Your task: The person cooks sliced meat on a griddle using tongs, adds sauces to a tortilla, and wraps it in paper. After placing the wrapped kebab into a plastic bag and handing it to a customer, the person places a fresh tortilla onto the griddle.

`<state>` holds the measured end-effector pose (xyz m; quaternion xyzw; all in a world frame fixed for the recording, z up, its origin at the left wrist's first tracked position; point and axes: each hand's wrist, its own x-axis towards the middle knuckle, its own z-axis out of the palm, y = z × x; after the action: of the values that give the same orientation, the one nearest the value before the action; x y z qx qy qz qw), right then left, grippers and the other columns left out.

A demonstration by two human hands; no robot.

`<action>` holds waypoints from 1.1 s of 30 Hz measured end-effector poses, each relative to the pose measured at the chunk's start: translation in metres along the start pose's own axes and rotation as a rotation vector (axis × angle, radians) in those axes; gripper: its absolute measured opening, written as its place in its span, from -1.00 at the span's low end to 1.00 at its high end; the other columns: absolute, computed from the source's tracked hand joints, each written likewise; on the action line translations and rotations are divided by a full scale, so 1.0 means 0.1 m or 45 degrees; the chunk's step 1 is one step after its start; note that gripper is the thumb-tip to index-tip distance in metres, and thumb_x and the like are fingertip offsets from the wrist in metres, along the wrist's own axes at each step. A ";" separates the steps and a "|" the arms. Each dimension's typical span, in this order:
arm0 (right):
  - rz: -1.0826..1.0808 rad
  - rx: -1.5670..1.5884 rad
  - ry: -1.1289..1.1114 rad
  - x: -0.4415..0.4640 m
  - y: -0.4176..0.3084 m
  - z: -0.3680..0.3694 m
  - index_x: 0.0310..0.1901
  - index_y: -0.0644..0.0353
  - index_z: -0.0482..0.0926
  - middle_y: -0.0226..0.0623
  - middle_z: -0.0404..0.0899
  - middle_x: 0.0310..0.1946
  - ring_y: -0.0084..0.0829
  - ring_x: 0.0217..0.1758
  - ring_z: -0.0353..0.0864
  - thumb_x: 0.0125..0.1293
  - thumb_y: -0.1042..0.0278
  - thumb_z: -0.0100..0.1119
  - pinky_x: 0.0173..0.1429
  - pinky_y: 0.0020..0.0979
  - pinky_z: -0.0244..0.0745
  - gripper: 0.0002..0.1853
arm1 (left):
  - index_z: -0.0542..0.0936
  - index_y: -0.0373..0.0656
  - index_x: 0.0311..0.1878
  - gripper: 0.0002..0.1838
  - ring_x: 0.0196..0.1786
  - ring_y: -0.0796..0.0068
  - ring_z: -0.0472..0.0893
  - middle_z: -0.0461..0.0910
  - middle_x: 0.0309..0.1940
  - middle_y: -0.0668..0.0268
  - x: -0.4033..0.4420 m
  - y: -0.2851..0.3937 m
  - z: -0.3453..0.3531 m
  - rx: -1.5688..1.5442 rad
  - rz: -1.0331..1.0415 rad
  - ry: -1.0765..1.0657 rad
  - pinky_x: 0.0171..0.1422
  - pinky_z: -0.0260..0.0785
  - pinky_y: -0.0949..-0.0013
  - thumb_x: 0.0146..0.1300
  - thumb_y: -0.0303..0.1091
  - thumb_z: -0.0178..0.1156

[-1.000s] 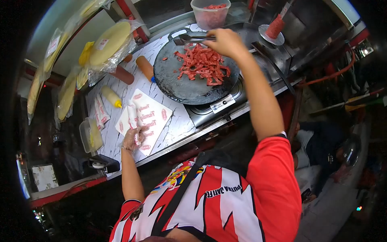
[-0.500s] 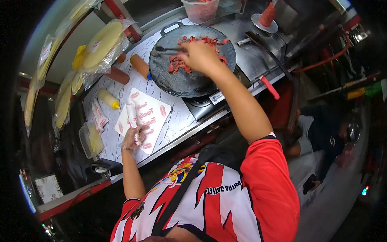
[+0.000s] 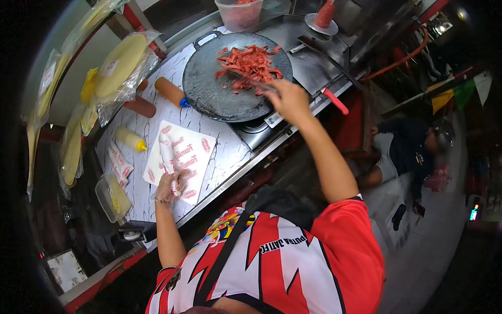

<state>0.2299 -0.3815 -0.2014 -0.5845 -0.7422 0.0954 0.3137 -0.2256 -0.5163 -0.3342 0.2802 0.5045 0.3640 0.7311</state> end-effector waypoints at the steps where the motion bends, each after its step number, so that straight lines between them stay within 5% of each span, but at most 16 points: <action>1: -0.008 -0.074 0.028 0.06 0.10 -0.14 0.03 0.09 0.73 -0.11 0.73 -0.11 0.01 -0.08 0.73 0.37 0.11 0.33 0.00 -0.10 0.60 -0.69 | 0.64 -0.55 0.06 -0.46 -0.69 0.62 0.32 0.41 -0.70 0.36 -0.02 0.01 0.02 0.003 0.002 -0.003 -0.67 0.10 0.52 0.40 -0.11 0.23; 6: 0.168 -0.126 0.105 -0.06 0.22 -0.95 0.02 0.21 0.74 -0.04 0.76 -0.07 -0.09 -0.08 0.79 0.30 0.12 0.41 0.02 -0.25 0.61 -0.62 | 0.65 -0.53 0.06 -0.50 -0.69 0.62 0.32 0.41 -0.70 0.36 -0.02 0.03 0.00 0.020 -0.017 0.025 -0.65 0.11 0.52 0.42 -0.14 0.22; 10: 0.241 0.079 0.010 -0.48 0.41 -0.57 0.05 0.26 0.72 -0.03 0.77 -0.16 -0.21 -0.11 0.79 0.30 0.17 0.42 0.00 -0.29 0.58 -0.61 | 0.65 -0.53 0.06 -0.51 -0.70 0.62 0.30 0.41 -0.71 0.37 0.01 0.00 -0.01 0.011 -0.007 0.046 -0.65 0.11 0.51 0.43 -0.16 0.23; 21: -0.311 -0.087 -0.034 0.46 0.39 -0.34 -0.08 0.18 0.76 -0.06 0.72 -0.25 0.02 -0.21 0.72 0.32 0.11 0.38 -0.06 -0.07 0.57 -0.69 | 0.66 -0.52 0.08 -0.56 -0.65 0.56 0.37 0.46 -0.67 0.33 0.02 0.01 -0.04 -0.096 -0.006 0.021 -0.57 0.18 0.45 0.44 -0.23 0.25; 24: -0.315 -0.147 -0.119 0.62 0.34 -0.74 -0.04 0.16 0.76 -0.08 0.71 -0.27 0.03 -0.17 0.71 0.33 0.12 0.37 -0.05 -0.07 0.56 -0.68 | 0.66 -0.52 0.08 -0.55 -0.65 0.55 0.37 0.45 -0.68 0.34 0.02 -0.06 -0.03 -0.134 -0.007 0.053 -0.57 0.18 0.45 0.44 -0.22 0.25; 25: -0.132 -0.080 -0.192 0.71 0.30 -0.83 0.01 0.14 0.76 -0.07 0.73 -0.20 0.04 -0.10 0.70 0.34 0.09 0.36 -0.02 -0.07 0.57 -0.66 | 0.66 -0.52 0.08 -0.55 -0.65 0.55 0.37 0.45 -0.68 0.34 -0.01 -0.02 0.00 -0.130 -0.012 0.058 -0.56 0.18 0.45 0.44 -0.21 0.25; 28: -0.289 -0.239 -0.032 0.87 0.44 -0.48 0.03 0.13 0.76 -0.05 0.74 -0.13 0.05 -0.06 0.71 0.34 0.06 0.35 0.02 -0.07 0.58 -0.63 | 0.66 -0.52 0.08 -0.55 -0.66 0.56 0.37 0.44 -0.68 0.34 -0.01 -0.01 0.05 -0.123 -0.015 0.047 -0.57 0.16 0.46 0.44 -0.20 0.25; 33: -0.246 -0.266 -0.225 0.79 0.33 -0.61 0.01 0.06 0.77 -0.10 0.75 -0.14 0.00 -0.07 0.72 0.32 0.07 0.36 0.00 -0.10 0.59 -0.67 | 0.66 -0.52 0.06 -0.55 -0.65 0.55 0.38 0.47 -0.67 0.33 0.03 -0.07 -0.05 -0.147 -0.028 0.062 -0.58 0.17 0.47 0.43 -0.21 0.27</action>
<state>0.2827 -0.3122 -0.1426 -0.5292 -0.8255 0.0380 0.1925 -0.2283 -0.5174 -0.3430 0.2232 0.5034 0.3911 0.7374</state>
